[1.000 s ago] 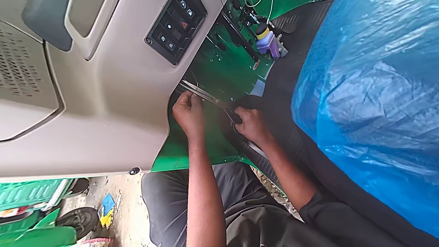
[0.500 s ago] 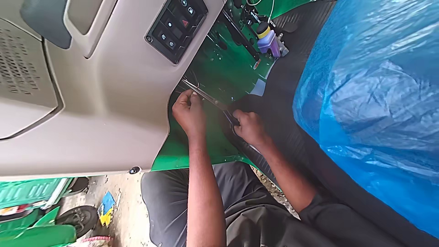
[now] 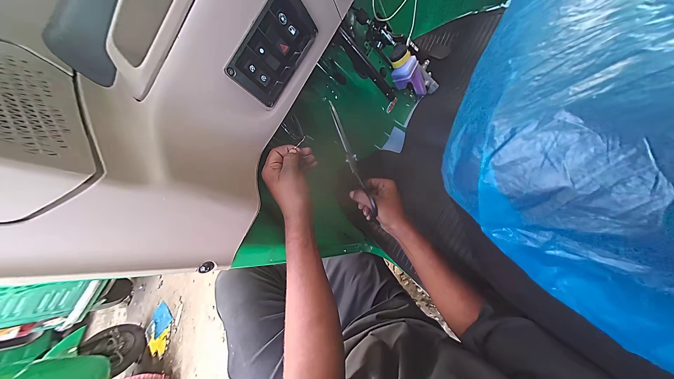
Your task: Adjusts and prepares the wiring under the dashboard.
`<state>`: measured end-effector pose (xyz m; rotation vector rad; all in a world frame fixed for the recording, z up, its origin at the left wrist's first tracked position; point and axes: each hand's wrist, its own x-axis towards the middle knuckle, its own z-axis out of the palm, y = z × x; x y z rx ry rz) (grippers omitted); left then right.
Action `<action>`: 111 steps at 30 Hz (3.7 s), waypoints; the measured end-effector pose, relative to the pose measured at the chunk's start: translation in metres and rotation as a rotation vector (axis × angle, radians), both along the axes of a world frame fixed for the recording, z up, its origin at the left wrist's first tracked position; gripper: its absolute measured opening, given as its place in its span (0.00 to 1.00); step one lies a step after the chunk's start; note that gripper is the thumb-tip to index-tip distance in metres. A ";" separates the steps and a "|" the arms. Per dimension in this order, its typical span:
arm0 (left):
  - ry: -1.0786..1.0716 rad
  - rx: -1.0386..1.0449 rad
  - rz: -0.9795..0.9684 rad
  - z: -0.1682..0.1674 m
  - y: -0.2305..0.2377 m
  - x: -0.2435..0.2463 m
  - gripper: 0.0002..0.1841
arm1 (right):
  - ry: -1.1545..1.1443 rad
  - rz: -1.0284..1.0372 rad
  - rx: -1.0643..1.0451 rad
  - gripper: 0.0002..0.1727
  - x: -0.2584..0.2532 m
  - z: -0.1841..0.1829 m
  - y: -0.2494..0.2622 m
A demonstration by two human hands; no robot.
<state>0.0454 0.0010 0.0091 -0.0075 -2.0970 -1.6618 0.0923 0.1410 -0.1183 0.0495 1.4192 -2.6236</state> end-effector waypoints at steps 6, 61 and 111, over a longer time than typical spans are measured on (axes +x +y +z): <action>0.023 -0.059 -0.009 -0.006 -0.001 -0.003 0.07 | 0.045 -0.075 -0.035 0.13 0.004 0.001 0.008; -0.005 0.123 0.040 -0.003 -0.006 -0.002 0.10 | 0.398 -0.293 0.070 0.22 -0.012 -0.035 -0.031; 0.071 0.444 0.000 -0.004 -0.004 0.000 0.13 | 0.583 -0.586 0.801 0.22 -0.032 -0.020 -0.067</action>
